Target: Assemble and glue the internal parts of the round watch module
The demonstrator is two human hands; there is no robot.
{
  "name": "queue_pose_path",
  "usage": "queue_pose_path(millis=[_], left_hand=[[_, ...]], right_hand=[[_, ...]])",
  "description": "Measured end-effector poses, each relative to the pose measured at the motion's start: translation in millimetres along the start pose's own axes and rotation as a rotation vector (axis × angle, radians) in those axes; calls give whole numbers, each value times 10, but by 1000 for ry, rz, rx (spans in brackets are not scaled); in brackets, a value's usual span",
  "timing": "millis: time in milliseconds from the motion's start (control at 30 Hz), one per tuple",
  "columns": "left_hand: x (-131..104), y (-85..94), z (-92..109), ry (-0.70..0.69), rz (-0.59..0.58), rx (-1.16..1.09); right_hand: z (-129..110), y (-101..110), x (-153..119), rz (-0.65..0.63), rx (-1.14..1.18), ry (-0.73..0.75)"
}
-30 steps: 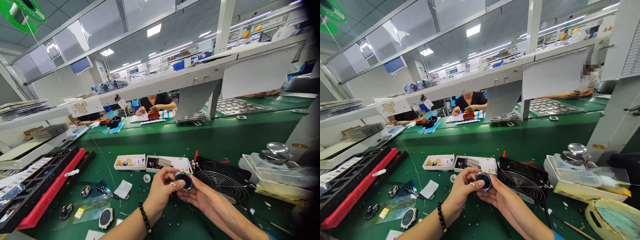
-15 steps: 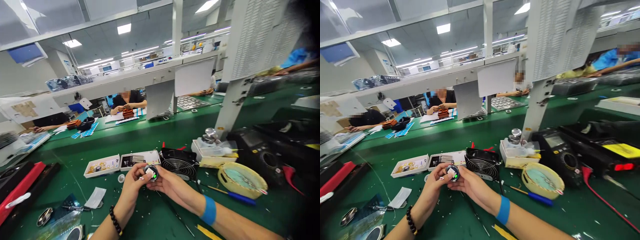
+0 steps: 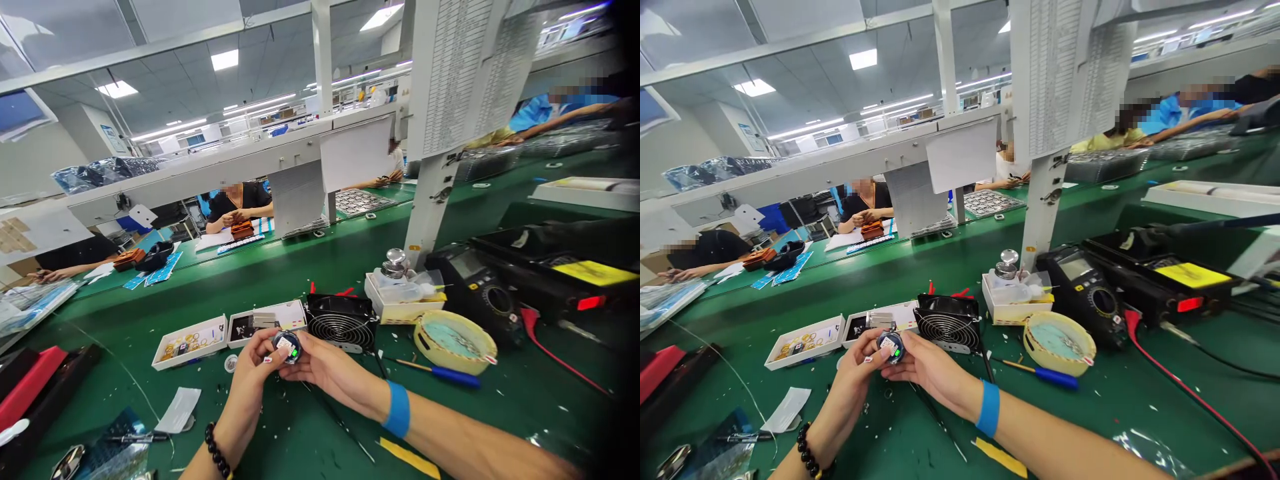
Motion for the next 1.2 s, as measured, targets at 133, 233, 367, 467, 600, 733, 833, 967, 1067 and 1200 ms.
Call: queue_pose_path(millis=[133,233,367,467,600,733,833,967,1067,1200], left_hand=[[14,10,-28,25,-2,-30],[14,-1,-33,29,-16,-23],[5,-14,-19,12,-23,5],[6,-5,-20,11,-14,1],[21,12,-37,6,-12,8],[21,29,-40,-20,-10,28],[1,15,-32,-19,-10,39],[-52,-47,14,-15,-24,25],[-83,-91,55,-22,-38,11],[-100,-100,88,-39,-34,9]], right_hand=[[7,-5,-3,-2,8,-11],[-26,-33,-14,-10,-3,1],[-110,-87,-38,0,-38,37],[-109,-74,-35,19,-51,43],[-8,15,10,16,-34,26],[34,59,36,-2,-40,30],[20,47,30,0,-47,28],[5,48,30,4,-92,29],[-6,30,38,-20,-101,56],[-24,-6,28,-40,-70,94]])
Point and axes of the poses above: each hand's wrist, its own x-axis towards the middle knuckle, its own y-axis out of the back of the hand, z = x × y, the point moved 9 cm from there along x, towards the middle knuckle, and after that the axes turned 15 degrees about y, right-handed, at the moved point
